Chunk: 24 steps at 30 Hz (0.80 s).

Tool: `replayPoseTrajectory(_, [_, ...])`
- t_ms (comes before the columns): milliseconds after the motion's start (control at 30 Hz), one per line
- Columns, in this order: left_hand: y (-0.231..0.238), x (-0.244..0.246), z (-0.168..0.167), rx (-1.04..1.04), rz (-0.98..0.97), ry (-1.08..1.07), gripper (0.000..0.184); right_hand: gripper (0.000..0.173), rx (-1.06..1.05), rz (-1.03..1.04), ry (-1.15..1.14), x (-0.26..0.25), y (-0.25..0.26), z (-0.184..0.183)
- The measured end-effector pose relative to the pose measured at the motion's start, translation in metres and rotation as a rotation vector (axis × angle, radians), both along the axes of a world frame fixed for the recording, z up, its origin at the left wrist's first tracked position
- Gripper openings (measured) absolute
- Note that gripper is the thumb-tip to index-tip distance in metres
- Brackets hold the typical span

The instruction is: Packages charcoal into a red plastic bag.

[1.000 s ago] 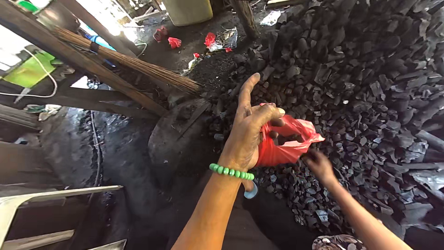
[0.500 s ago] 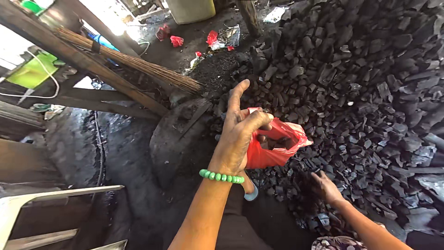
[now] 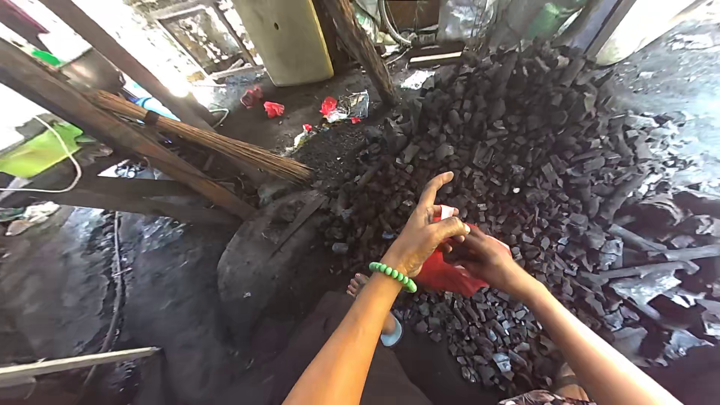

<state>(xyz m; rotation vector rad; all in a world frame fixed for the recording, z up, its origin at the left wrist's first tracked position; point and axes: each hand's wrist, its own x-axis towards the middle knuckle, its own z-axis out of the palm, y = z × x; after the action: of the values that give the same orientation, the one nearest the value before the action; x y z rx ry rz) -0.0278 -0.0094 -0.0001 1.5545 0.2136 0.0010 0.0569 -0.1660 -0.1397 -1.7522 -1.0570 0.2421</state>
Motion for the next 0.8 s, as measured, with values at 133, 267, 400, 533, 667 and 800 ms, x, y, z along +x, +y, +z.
replayPoseTrajectory(133, [0.001, 0.003, 0.006, -0.03, 0.055, 0.002, 0.073, 0.029, -0.214, -0.039, -0.253, 0.004, -0.015, 0.01])
replayPoseTrajectory(267, [0.014, 0.003, 0.003, 0.262, 0.064, 0.082, 0.056, 0.053, -0.665, 0.041, -0.415, 0.018, -0.059, 0.029])
replayPoseTrajectory(400, [0.014, 0.002, -0.013, 1.013, -0.162, 0.395, 0.064, 0.021, -0.642, 0.127, -0.8, 0.016, -0.086, 0.028])
replayPoseTrajectory(533, [-0.006, -0.007, -0.02, 1.359, -0.404, 0.793, 0.042, 0.016, -0.583, 0.133, -0.909, -0.002, -0.09, 0.047])
replayPoseTrajectory(667, [-0.007, -0.007, -0.013, 1.319, -0.481, 0.845, 0.031, 0.011, -0.297, 0.123, -0.945, -0.018, -0.071, 0.077])
replayPoseTrajectory(800, [-0.007, -0.007, -0.017, 0.68, -0.415, 0.49, 0.023, 0.013, -0.115, 0.174, -0.543, -0.038, -0.04, 0.104])
